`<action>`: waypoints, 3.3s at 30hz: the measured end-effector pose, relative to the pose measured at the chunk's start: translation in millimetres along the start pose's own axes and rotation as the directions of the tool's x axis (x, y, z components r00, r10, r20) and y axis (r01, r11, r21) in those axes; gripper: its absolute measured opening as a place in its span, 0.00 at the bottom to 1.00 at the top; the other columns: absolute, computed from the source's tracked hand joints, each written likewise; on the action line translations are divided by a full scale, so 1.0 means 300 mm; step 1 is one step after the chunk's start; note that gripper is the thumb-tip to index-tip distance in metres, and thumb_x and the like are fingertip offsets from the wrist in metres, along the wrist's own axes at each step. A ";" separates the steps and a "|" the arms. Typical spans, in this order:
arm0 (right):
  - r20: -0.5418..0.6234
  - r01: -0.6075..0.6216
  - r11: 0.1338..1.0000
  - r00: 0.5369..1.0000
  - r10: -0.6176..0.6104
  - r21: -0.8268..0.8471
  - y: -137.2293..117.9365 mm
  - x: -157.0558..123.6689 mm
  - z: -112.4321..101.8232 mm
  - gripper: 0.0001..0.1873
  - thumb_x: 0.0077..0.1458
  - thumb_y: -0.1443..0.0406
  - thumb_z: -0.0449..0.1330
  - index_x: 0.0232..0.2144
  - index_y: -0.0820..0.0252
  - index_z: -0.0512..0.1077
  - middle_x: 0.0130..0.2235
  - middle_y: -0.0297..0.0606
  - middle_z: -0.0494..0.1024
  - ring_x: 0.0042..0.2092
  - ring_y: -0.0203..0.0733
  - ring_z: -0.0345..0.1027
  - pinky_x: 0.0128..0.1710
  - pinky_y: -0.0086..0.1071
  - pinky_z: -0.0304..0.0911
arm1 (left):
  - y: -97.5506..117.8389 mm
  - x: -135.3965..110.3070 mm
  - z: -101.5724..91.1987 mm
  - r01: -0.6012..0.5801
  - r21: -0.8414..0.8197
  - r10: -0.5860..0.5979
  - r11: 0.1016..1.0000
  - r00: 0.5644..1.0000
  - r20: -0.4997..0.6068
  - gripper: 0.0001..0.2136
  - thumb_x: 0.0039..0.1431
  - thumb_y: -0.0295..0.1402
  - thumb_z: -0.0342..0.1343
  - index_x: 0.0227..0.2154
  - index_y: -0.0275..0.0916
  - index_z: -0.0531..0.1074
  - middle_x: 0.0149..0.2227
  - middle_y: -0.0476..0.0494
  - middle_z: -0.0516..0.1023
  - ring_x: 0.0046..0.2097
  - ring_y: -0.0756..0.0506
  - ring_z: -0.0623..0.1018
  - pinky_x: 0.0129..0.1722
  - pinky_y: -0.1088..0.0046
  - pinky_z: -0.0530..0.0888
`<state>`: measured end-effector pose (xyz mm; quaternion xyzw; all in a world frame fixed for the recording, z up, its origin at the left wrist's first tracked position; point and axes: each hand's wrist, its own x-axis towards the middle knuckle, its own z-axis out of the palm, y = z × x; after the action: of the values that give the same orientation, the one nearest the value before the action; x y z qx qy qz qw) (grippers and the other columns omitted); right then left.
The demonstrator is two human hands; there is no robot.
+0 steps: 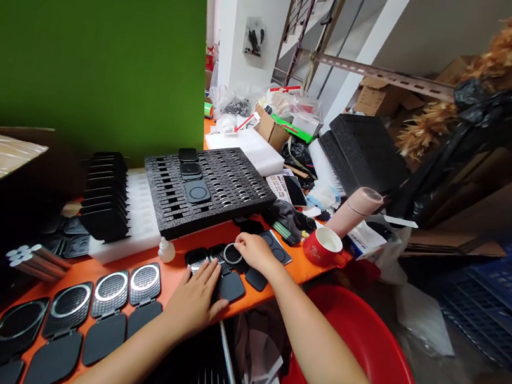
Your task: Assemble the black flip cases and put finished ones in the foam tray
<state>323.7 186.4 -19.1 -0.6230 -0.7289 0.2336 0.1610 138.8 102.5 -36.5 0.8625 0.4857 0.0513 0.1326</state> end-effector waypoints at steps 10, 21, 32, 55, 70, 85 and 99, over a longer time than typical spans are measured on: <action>-0.068 -0.024 0.988 0.998 0.014 -0.153 -0.027 -0.014 -0.001 0.10 0.57 0.67 0.54 0.35 0.61 0.75 0.38 0.42 0.76 0.41 0.42 0.68 0.43 0.31 0.58 | 0.008 0.027 0.036 0.018 0.025 -0.017 1.000 1.000 -0.015 0.34 0.59 0.50 0.45 0.60 0.28 0.53 0.63 0.31 0.52 0.63 0.32 0.54 0.58 0.43 0.53; 0.024 -0.006 0.942 1.000 0.015 -0.336 -0.014 -0.137 0.036 0.27 0.53 0.58 0.58 0.55 0.60 0.63 0.50 0.47 0.71 0.51 0.52 0.63 0.49 0.39 0.57 | 0.004 0.022 0.048 0.019 0.034 -0.018 0.999 1.000 -0.023 0.34 0.61 0.51 0.38 0.61 0.27 0.52 0.64 0.33 0.49 0.64 0.34 0.54 0.59 0.45 0.52; -0.128 -0.183 0.905 0.981 0.144 -0.384 -0.068 -0.107 0.095 0.15 0.60 0.62 0.50 0.45 0.63 0.68 0.45 0.50 0.71 0.47 0.51 0.64 0.47 0.39 0.58 | -0.016 -0.017 0.065 0.017 0.017 -0.016 1.000 0.997 -0.072 0.32 0.59 0.48 0.46 0.60 0.30 0.55 0.63 0.32 0.52 0.63 0.33 0.56 0.58 0.43 0.54; -0.310 -0.383 0.901 0.898 0.312 -0.204 0.138 -0.152 -0.031 0.29 0.55 0.58 0.54 0.57 0.62 0.58 0.56 0.51 0.66 0.54 0.53 0.62 0.50 0.41 0.58 | -0.053 -0.131 -0.002 -0.057 -0.210 -0.012 0.976 0.950 -0.311 0.21 0.58 0.34 0.51 0.55 0.37 0.64 0.62 0.36 0.59 0.61 0.34 0.60 0.57 0.47 0.61; -0.270 0.317 0.938 0.924 -0.272 0.140 -0.335 -0.469 0.240 0.20 0.53 0.62 0.57 0.49 0.56 0.71 0.52 0.45 0.73 0.55 0.49 0.63 0.55 0.46 0.58 | 0.018 -0.302 -0.031 0.022 -0.887 -0.499 -0.461 0.820 0.280 0.23 0.48 0.40 0.61 0.45 0.34 0.71 0.45 0.35 0.77 0.47 0.38 0.76 0.48 0.60 0.72; -0.186 -0.019 0.842 0.972 0.141 0.540 -0.317 -0.399 0.144 0.14 0.56 0.60 0.54 0.25 0.62 0.74 0.27 0.37 0.76 0.30 0.39 0.68 0.31 0.29 0.64 | -0.074 -0.467 -0.101 0.083 -0.905 -0.650 -0.417 0.668 0.361 0.24 0.41 0.44 0.67 0.42 0.37 0.75 0.43 0.41 0.79 0.51 0.36 0.73 0.53 0.60 0.69; 0.213 -0.204 0.610 0.975 0.058 0.766 -0.299 -0.453 0.187 0.11 0.50 0.58 0.60 0.32 0.59 0.68 0.32 0.35 0.72 0.33 0.38 0.66 0.33 0.31 0.62 | -0.018 -0.478 -0.049 0.283 -0.806 -0.268 -0.521 0.842 0.469 0.24 0.40 0.40 0.68 0.42 0.35 0.75 0.44 0.35 0.78 0.49 0.32 0.74 0.51 0.57 0.68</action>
<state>242.7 34.6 -9.8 -0.5204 -0.5170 0.5901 0.3371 56.3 -14.3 -18.3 0.1763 0.4375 0.3848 0.7934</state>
